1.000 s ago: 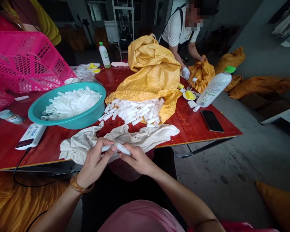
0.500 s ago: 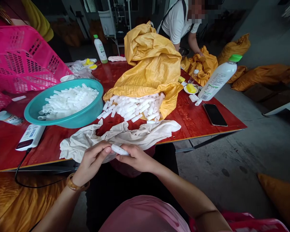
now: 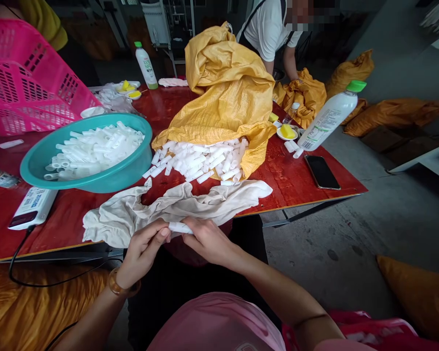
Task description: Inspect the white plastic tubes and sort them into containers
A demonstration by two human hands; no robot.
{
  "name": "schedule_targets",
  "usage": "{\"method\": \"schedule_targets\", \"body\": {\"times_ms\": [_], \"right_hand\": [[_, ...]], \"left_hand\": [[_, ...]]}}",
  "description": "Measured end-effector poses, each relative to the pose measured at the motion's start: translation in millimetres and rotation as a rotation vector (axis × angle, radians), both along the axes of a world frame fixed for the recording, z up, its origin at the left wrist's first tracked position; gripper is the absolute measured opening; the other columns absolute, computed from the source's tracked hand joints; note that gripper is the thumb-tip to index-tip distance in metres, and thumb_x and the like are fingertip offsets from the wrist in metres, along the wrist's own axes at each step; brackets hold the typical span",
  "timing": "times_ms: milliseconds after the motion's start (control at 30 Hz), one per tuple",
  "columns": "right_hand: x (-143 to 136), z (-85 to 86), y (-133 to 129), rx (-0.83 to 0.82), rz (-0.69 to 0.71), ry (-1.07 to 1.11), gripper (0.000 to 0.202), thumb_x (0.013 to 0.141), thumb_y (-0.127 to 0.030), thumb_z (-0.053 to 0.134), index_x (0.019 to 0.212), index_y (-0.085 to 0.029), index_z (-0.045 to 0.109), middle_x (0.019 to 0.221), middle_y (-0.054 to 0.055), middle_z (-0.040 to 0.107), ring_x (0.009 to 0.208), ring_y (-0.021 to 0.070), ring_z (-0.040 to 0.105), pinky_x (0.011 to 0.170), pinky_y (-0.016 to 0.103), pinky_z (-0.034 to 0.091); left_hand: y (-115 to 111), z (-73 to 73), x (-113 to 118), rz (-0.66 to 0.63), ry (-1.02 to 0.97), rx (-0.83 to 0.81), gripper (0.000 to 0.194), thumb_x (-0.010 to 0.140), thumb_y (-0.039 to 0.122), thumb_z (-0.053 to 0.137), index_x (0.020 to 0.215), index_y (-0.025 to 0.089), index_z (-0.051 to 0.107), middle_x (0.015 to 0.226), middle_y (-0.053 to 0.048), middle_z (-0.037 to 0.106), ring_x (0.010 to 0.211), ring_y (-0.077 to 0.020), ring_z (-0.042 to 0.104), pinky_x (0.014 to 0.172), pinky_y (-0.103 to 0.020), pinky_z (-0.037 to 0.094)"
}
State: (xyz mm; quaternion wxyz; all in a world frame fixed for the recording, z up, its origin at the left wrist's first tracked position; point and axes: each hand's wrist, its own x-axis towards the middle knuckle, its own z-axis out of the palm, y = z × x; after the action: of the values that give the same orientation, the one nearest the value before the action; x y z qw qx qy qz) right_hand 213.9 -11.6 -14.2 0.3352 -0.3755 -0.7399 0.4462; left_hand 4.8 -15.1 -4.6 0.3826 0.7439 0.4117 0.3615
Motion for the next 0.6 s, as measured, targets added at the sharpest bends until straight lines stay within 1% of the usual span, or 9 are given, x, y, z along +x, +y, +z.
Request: {"method": "schedule_targets", "body": {"times_ms": [33, 133, 167, 233, 300, 367, 433, 533, 600], "right_hand": [[-2, -1.2, -1, -0.001, 0.005, -0.007, 0.015, 0.097, -0.024, 0.050, 0.103, -0.017, 0.061, 0.092, 0.004, 0.062, 0.083, 0.0163, 0.056, 0.078, 0.028, 0.042], [-7, -7.7, -3, -0.099, 0.089, 0.112, 0.014, 0.097, -0.027, 0.051, 0.101, -0.017, 0.062, 0.092, 0.003, 0.062, 0.082, 0.0155, 0.058, 0.076, 0.026, 0.044], [-8, -9.5, -3, -0.122, 0.093, 0.142, 0.015, 0.098, -0.028, 0.052, 0.100, -0.017, 0.062, 0.091, 0.003, 0.062, 0.082, 0.0152, 0.058, 0.076, 0.025, 0.045], [-7, -9.8, -2, -0.125, 0.079, 0.126, 0.017, 0.098, -0.032, 0.052, 0.101, -0.017, 0.061, 0.090, 0.002, 0.062, 0.082, 0.0152, 0.058, 0.076, 0.026, 0.045], [-2, -5.0, 2, -0.091, 0.122, 0.065, 0.021, 0.100, -0.033, 0.049, 0.105, -0.018, 0.062, 0.094, 0.003, 0.064, 0.087, 0.0161, 0.058, 0.080, 0.027, 0.045], [4, 3.5, 9, -0.037, 0.211, 0.012, 0.024, 0.102, -0.032, 0.044, 0.111, -0.018, 0.062, 0.103, 0.005, 0.065, 0.094, 0.0174, 0.059, 0.086, 0.029, 0.044], [8, 12.8, 15, 0.020, 0.271, -0.046, 0.025, 0.102, -0.028, 0.043, 0.110, -0.018, 0.063, 0.105, 0.007, 0.066, 0.095, 0.0180, 0.060, 0.086, 0.029, 0.044], [8, 20.9, 20, 0.050, 0.315, -0.157, 0.020, 0.099, -0.026, 0.048, 0.094, -0.017, 0.065, 0.088, 0.003, 0.065, 0.080, 0.0155, 0.058, 0.074, 0.025, 0.042], [5, 20.2, 22, 0.037, 0.338, -0.183, 0.020, 0.096, -0.025, 0.051, 0.083, -0.017, 0.063, 0.074, -0.001, 0.058, 0.069, 0.0126, 0.052, 0.064, 0.022, 0.037]], "left_hand": [[-1, -1.0, 1, 0.003, -0.008, -0.007, 0.022, 0.101, 0.025, 0.046, 0.083, 0.019, 0.059, 0.074, 0.000, 0.054, 0.071, -0.0132, 0.052, 0.070, -0.026, 0.042], [-5, -4.5, 3, -0.005, -0.017, -0.002, 0.023, 0.101, 0.023, 0.043, 0.084, 0.019, 0.058, 0.078, -0.001, 0.056, 0.075, -0.0139, 0.054, 0.072, -0.026, 0.043], [-7, -5.8, 2, -0.001, 0.002, 0.014, 0.019, 0.101, 0.023, 0.044, 0.089, 0.019, 0.058, 0.082, -0.002, 0.058, 0.078, -0.0146, 0.056, 0.074, -0.026, 0.044], [-9, -8.4, 0, 0.000, 0.066, 0.060, 0.010, 0.100, 0.022, 0.048, 0.102, 0.020, 0.058, 0.093, -0.003, 0.060, 0.086, -0.0158, 0.057, 0.079, -0.027, 0.045], [-8, -10.3, -4, -0.029, 0.122, 0.083, 0.012, 0.098, 0.022, 0.051, 0.109, 0.021, 0.055, 0.098, -0.004, 0.060, 0.089, -0.0163, 0.057, 0.081, -0.027, 0.045], [-6, -9.9, -9, -0.066, 0.144, 0.060, 0.010, 0.099, 0.023, 0.050, 0.107, 0.021, 0.054, 0.096, -0.003, 0.060, 0.088, -0.0161, 0.057, 0.081, -0.027, 0.045], [-5, -6.2, -13, -0.094, 0.142, 0.004, 0.009, 0.100, 0.025, 0.049, 0.106, 0.022, 0.055, 0.095, -0.003, 0.061, 0.089, -0.0161, 0.058, 0.082, -0.027, 0.045], [-8, 2.1, -14, -0.159, 0.121, -0.088, 0.013, 0.100, 0.030, 0.049, 0.102, 0.021, 0.057, 0.094, -0.002, 0.062, 0.089, -0.0155, 0.059, 0.083, -0.025, 0.045], [-9, 4.6, -13, -0.195, 0.114, -0.103, 0.016, 0.099, 0.034, 0.050, 0.098, 0.021, 0.059, 0.092, -0.003, 0.063, 0.088, -0.0154, 0.059, 0.081, -0.024, 0.045]]}}
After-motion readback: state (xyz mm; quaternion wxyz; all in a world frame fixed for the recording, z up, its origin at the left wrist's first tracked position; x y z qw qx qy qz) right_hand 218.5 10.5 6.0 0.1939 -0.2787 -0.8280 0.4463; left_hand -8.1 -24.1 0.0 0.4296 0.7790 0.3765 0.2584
